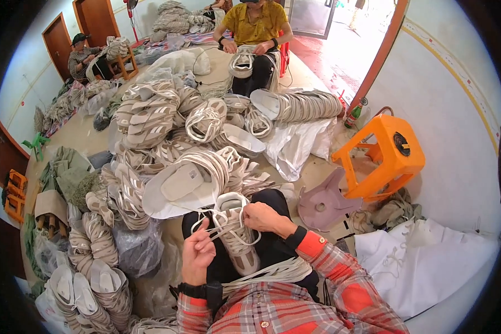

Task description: Lacing white shoe uppers while seated in a manufacturing area.

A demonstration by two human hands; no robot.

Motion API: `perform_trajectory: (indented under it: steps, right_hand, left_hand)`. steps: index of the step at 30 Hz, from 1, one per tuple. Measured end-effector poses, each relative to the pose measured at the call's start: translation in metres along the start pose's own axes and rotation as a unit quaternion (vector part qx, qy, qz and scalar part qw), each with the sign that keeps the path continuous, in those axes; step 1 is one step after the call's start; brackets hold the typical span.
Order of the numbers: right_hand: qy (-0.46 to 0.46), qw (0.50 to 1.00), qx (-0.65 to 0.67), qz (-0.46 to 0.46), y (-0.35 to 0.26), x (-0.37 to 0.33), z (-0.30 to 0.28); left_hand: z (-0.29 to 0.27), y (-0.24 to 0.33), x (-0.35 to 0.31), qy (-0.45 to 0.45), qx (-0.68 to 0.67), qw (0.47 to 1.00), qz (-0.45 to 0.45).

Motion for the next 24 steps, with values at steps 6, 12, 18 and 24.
perform_trajectory:
  steps: [6,12,18,24]
  right_hand:
    - [-0.091,0.995,0.041,0.02,0.002,-0.005,-0.007]
    - [-0.159,0.972,0.16,0.063,0.001,-0.018,-0.003]
    - [-0.049,0.998,0.025,-0.032,-0.006,-0.018,-0.006]
    - [0.229,0.951,-0.041,-0.204,-0.076,-0.047,-0.066]
  left_hand:
    - [0.017,0.029,-0.021,-0.05,-0.205,0.978,-0.002]
    - [0.019,0.022,-0.02,-0.016,-0.189,0.982,0.009]
    - [0.055,0.001,-0.038,-0.022,-0.104,0.994,0.026]
    - [0.104,-0.026,-0.061,-0.003,0.078,0.993,0.089]
Point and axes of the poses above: each hand's wrist, its own x-axis towards the middle knuckle, its own z-axis out of the palm, y = z × x, the point moved 9 cm from there along x, towards the middle knuckle, and after that the axes turned 15 degrees about -x, right-handed, at the moved point
